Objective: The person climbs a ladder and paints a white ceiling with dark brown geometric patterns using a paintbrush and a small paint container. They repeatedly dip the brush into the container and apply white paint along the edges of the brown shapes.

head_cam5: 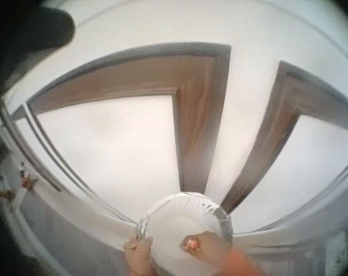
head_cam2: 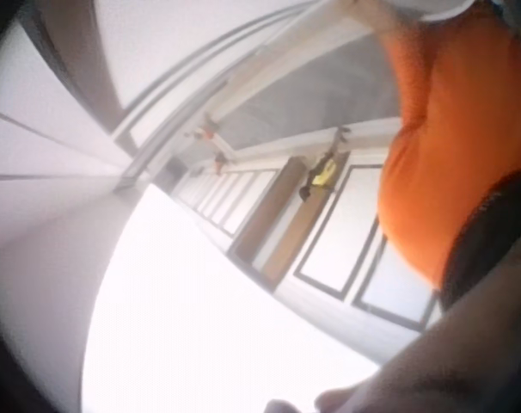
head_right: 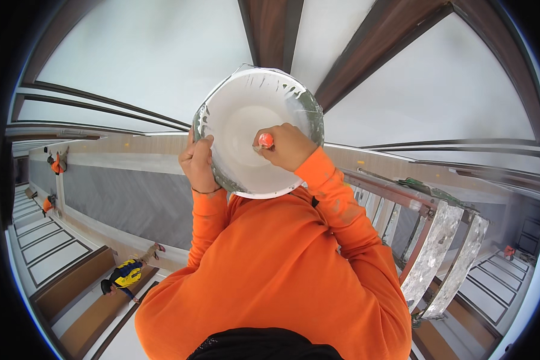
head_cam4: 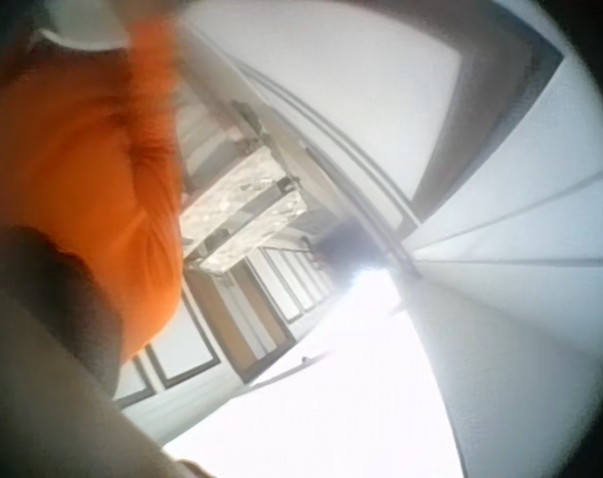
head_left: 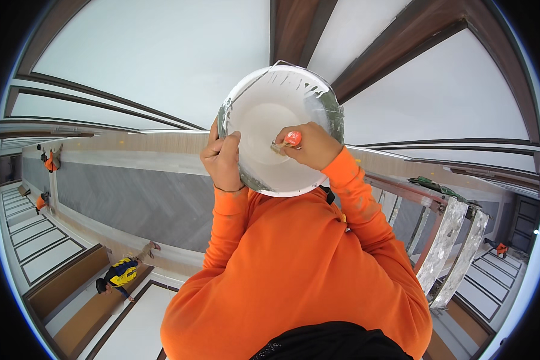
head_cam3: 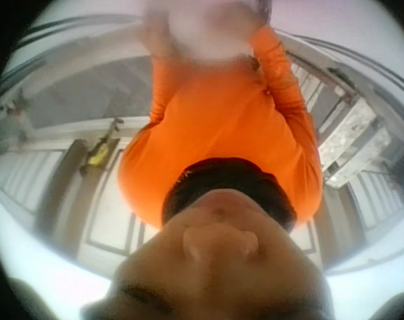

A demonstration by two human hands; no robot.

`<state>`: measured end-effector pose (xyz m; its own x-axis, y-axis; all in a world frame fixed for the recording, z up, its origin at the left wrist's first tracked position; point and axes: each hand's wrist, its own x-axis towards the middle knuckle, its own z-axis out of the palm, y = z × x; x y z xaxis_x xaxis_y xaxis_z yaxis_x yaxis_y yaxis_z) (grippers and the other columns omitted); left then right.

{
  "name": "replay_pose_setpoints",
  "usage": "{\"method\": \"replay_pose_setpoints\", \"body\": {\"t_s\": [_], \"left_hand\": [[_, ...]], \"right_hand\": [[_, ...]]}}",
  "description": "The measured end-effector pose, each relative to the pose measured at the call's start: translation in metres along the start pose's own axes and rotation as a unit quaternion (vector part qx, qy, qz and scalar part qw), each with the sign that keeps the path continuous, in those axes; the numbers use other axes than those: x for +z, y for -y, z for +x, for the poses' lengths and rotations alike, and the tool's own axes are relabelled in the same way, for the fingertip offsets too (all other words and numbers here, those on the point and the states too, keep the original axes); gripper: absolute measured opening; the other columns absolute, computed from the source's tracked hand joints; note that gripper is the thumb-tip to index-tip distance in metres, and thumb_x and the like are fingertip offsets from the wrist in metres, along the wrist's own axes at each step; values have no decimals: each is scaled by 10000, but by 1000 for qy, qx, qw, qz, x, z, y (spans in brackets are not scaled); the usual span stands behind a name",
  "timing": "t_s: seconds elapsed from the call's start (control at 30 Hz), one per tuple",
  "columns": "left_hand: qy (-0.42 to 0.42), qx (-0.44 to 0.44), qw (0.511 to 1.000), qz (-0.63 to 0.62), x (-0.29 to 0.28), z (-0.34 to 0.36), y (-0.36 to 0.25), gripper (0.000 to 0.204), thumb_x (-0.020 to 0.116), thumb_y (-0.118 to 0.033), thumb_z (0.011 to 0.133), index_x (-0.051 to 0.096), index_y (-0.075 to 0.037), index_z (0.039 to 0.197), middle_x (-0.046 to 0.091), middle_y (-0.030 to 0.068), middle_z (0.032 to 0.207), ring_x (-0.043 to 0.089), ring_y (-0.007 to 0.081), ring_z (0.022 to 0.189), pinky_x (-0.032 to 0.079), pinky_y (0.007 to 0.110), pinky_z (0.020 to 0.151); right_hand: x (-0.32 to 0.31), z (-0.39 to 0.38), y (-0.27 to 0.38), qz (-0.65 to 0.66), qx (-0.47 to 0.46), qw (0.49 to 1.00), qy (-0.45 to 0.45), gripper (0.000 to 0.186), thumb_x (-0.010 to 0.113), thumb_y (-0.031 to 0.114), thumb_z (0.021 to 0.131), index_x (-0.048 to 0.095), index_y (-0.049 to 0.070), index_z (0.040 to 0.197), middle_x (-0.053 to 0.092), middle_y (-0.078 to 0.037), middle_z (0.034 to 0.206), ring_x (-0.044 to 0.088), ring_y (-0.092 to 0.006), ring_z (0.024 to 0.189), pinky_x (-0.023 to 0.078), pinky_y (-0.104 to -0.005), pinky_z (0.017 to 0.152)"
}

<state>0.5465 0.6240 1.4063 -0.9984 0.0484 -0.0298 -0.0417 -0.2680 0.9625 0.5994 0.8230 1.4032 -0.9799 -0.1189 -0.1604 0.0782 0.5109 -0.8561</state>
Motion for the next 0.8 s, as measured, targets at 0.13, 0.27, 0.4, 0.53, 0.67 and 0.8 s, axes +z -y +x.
{"method": "replay_pose_setpoints", "body": {"t_s": [0.13,0.27,0.4,0.53,0.67,0.8], "left_hand": [[10,8,1000,-1,-3,0,4,296,572,56,800,447,106,536,599,238,1301,617,166,901,422,268,659],[0,2,1000,-10,0,2,5,280,566,59,802,463,117,548,589,239,1325,631,192,977,433,265,685],[5,-7,1000,-6,0,4,5,282,556,64,797,457,117,538,577,251,1347,635,209,1011,437,264,694],[-7,13,1000,-3,6,5,1,347,573,33,802,396,29,504,564,109,996,442,104,716,336,261,608],[-17,10,1000,-8,8,7,1,363,583,22,799,387,11,494,600,96,944,388,74,620,310,256,571],[-1,-19,1000,6,-1,15,5,304,574,56,776,446,78,502,593,281,1291,633,207,984,432,269,681]], "right_hand": [[-13,-3,16,8,39,999,8,147,677,62,851,705,11,986,710,-101,808,650,-162,713,524,-286,709],[-22,-14,24,106,-27,988,-105,158,686,42,865,708,1,1016,713,-71,842,636,-120,726,521,-264,712],[-27,-23,11,159,8,978,-137,156,703,52,875,707,5,1024,718,-64,860,647,-111,736,536,-252,662],[-35,-41,8,320,37,921,-218,201,717,58,886,688,-2,1075,719,-76,956,694,-132,829,606,-255,651],[-46,-50,-4,386,1,885,-259,228,702,36,889,652,-40,1098,712,-143,993,731,-203,858,644,-289,639],[-46,-52,-19,468,-45,835,-287,227,675,34,899,636,-48,1108,711,-175,994,743,-234,821,647,-304,612]]}}
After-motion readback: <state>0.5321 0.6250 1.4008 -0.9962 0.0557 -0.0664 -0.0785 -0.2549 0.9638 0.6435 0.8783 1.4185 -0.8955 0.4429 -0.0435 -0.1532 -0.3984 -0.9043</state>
